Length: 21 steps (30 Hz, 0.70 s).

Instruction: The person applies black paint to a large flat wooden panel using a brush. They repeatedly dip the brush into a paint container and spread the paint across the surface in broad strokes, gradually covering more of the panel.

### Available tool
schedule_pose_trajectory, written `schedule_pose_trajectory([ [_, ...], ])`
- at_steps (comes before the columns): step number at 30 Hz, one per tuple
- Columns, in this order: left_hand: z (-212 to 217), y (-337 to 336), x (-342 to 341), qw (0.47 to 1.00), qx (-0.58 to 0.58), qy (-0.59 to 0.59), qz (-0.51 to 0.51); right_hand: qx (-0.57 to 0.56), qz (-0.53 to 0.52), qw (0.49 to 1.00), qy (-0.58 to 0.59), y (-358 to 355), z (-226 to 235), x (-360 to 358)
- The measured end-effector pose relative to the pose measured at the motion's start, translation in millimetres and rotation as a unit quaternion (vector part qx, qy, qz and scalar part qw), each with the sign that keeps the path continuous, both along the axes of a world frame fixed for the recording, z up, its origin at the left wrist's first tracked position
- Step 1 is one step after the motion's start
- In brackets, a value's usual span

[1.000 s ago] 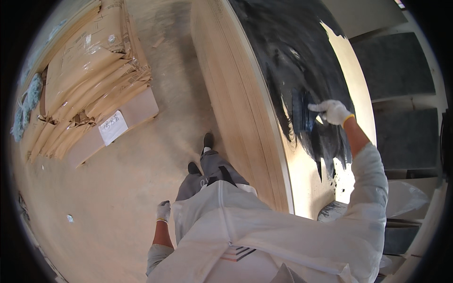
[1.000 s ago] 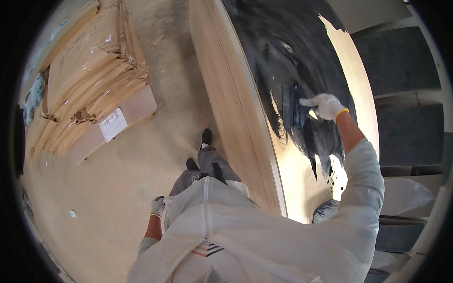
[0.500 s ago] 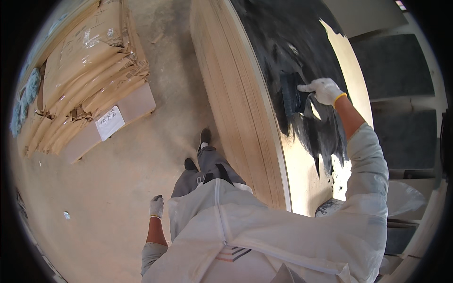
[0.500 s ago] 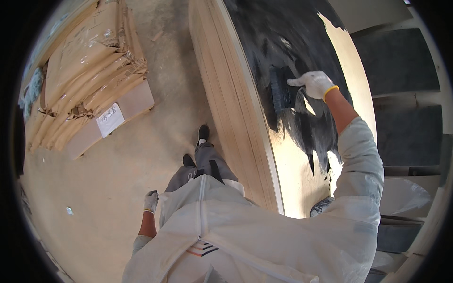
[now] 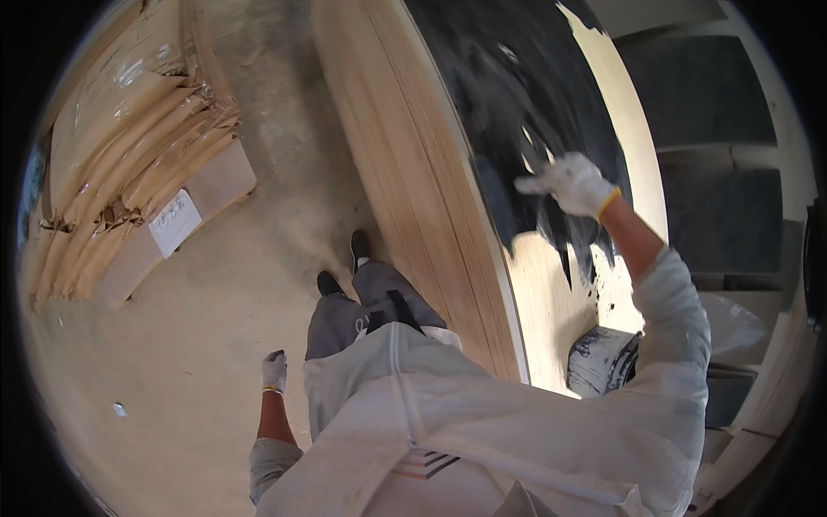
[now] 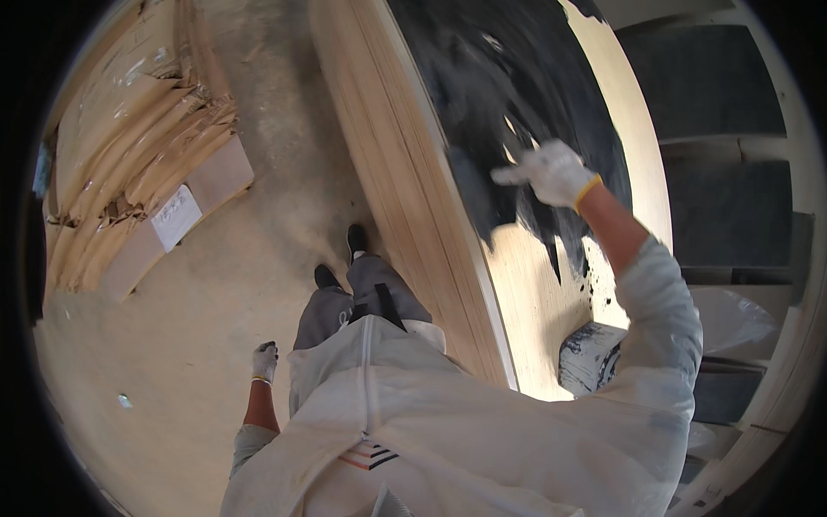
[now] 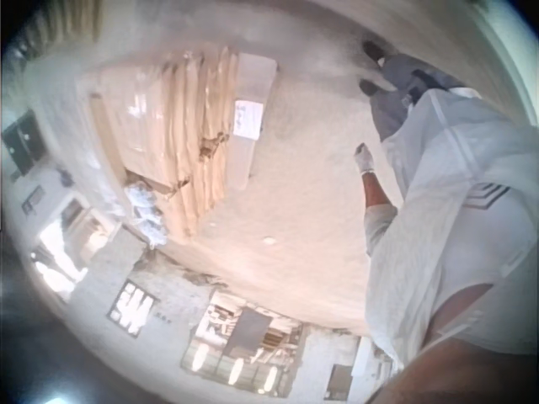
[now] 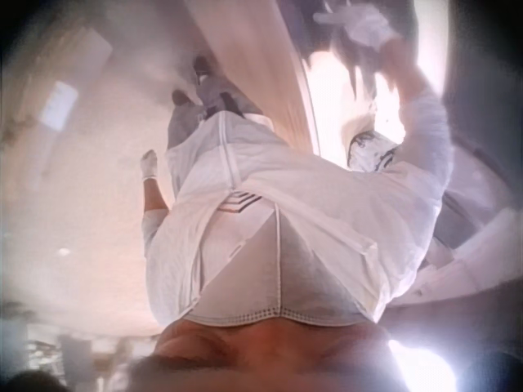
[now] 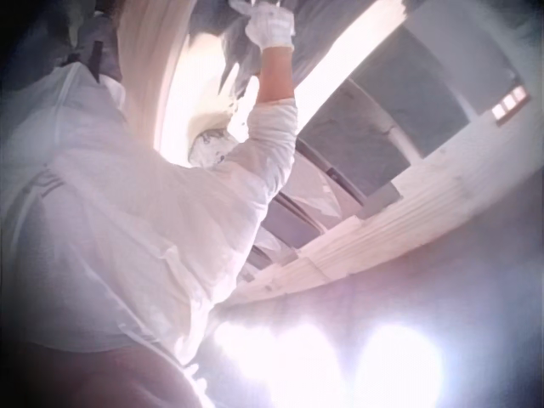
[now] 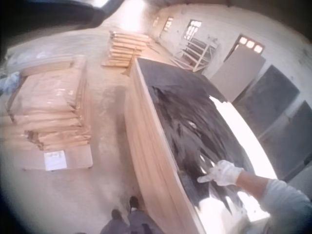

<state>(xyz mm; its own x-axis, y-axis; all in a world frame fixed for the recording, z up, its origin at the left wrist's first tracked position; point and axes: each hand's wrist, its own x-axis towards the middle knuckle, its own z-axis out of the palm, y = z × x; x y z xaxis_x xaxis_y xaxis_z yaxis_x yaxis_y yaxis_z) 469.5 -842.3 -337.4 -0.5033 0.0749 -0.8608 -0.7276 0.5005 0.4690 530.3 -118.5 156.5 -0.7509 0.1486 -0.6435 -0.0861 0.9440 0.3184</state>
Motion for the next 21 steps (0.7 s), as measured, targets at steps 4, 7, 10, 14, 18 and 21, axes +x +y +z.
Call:
schedule_pose_trajectory([
  [4, 7.4, -13.3, -7.7, 1.0, 0.003, 0.013, -0.008, -0.004, -0.006, 0.999, 0.05, 9.2, -10.2, -20.4],
  [7, 5.4, -12.0, -5.0, 1.0, -0.003, 0.02, 0.003, 0.034, -0.03, 0.998, -0.047, -18.6, -3.0, 11.8],
  [10, -5.3, -3.5, 21.8, 0.999, 0.003, 0.025, 0.028, -0.014, 0.076, 0.996, -0.051, -24.0, -4.3, 75.9],
  [14, -22.0, 18.6, 31.0, 0.999, 0.027, 0.014, 0.01, -0.018, 0.036, 0.995, -0.094, -41.4, 3.0, 127.1],
  [18, -12.7, 47.8, 43.2, 0.997, 0.028, 0.022, -0.069, 0.002, 0.005, 0.994, -0.109, -22.5, 4.4, 103.6],
  [21, 6.2, 61.0, 42.3, 0.989, 0.037, 0.054, -0.136, -0.03, -0.069, 0.997, 0.035, 10.8, -6.6, 76.6],
])
